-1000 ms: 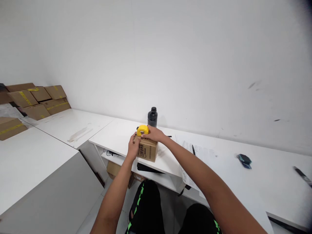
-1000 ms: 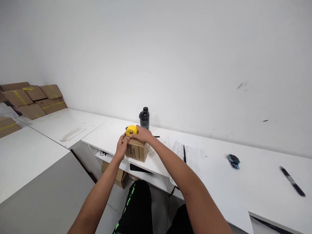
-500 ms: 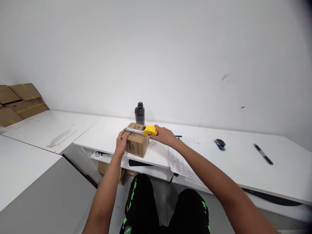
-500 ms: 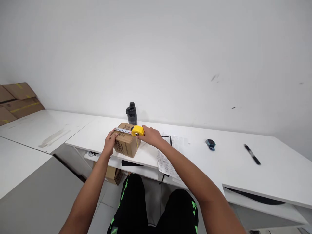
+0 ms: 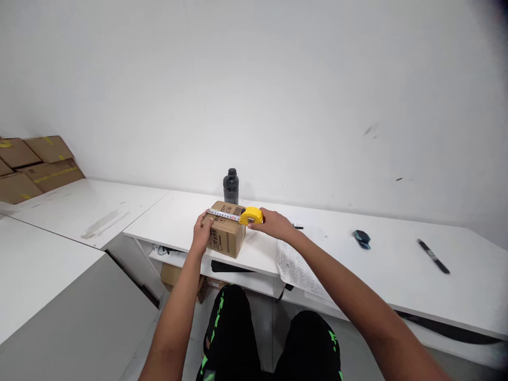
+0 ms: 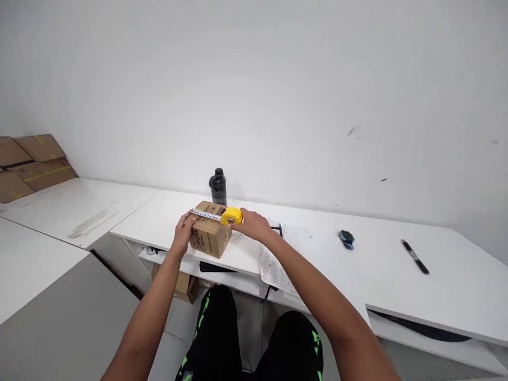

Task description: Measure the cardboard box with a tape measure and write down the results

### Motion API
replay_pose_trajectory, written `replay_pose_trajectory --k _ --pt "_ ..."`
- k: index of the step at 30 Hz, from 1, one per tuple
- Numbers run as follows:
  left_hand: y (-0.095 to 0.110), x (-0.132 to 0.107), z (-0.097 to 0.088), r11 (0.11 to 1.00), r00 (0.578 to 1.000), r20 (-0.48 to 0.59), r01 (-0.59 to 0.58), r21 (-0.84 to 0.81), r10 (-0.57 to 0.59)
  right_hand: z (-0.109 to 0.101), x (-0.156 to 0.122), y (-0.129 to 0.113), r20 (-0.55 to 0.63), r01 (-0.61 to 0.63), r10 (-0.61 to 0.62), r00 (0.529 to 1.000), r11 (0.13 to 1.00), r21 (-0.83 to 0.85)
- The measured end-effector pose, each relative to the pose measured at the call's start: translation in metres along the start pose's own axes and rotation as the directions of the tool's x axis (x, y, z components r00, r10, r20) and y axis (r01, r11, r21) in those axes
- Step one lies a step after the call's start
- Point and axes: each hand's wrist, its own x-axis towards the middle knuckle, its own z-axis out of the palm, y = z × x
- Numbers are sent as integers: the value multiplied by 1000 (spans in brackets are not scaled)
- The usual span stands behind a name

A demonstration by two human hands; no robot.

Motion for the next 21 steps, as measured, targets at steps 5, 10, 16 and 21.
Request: replay_pose_trajectory --k 5,10,16,21 --pt "4 -3 0 998 1000 -15 7 -61 -8 9 9 -20 -34 32 -33 999 999 -29" --pt "7 -6 -2 995 1000 -21 -3 -100 1 39 36 -61 -71 119 -121 990 992 -27" --pt "13 -11 -7 983 998 -12 66 -171 -69 61 63 -103 -155 203 -212 965 977 -71" --pt "4 -6 1 994 996 -52 63 -90 -68 68 44 -87 -335 285 -257 907 958 36"
